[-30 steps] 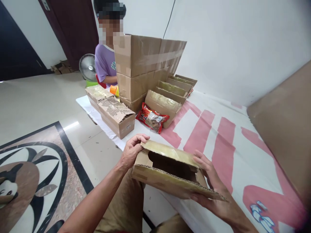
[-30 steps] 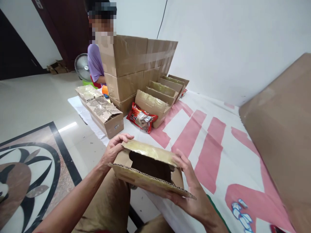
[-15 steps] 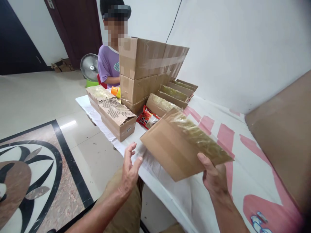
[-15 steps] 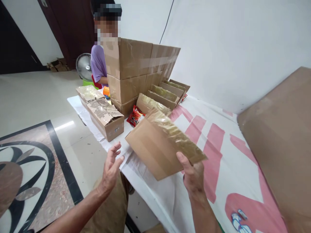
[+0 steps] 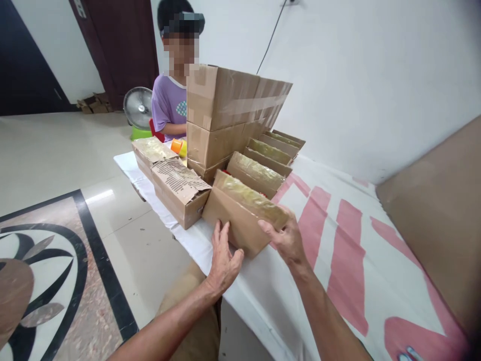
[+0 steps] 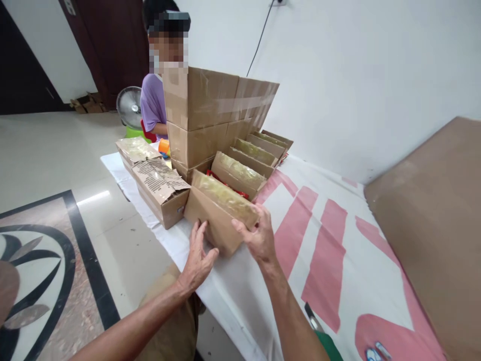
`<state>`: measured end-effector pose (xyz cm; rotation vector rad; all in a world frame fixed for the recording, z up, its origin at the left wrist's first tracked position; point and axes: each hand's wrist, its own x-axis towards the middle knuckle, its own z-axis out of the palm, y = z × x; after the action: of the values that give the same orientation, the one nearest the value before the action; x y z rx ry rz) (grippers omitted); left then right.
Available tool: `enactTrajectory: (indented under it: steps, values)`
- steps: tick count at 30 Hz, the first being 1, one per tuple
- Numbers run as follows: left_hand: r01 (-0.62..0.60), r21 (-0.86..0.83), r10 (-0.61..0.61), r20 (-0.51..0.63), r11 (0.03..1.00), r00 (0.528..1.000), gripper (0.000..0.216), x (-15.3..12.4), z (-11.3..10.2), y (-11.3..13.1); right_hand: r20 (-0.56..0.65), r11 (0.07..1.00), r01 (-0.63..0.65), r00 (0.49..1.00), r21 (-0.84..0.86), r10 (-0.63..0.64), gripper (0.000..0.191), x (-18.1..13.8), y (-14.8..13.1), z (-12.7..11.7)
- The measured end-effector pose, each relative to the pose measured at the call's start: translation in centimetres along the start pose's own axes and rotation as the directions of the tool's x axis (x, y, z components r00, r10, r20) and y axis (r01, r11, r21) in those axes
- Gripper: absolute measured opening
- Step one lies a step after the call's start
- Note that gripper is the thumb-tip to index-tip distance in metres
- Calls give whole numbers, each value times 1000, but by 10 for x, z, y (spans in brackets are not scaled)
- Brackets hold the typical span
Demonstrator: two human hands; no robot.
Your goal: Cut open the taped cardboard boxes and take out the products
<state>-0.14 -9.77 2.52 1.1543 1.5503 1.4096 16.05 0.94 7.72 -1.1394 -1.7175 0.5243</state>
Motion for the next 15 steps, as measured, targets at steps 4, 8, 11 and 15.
enactTrajectory:
  steps: [4,8,11,15]
  values:
    - [-53,12,54,-50,999,997,85,13,9,-17,-30,1000,10,999,-19,-11,68,3,2,11]
    - [-123,62,128,-81,990,989,83,27,15,-27,-53,996,69,996,-62,-72,65,11,7,13]
    - [-172,101,182,-94,980,979,81,36,17,-32,-69,990,96,992,-107,-103,63,13,10,16]
    - [-204,111,216,-112,973,970,82,42,20,-35,-104,979,115,986,-167,-133,60,12,13,20]
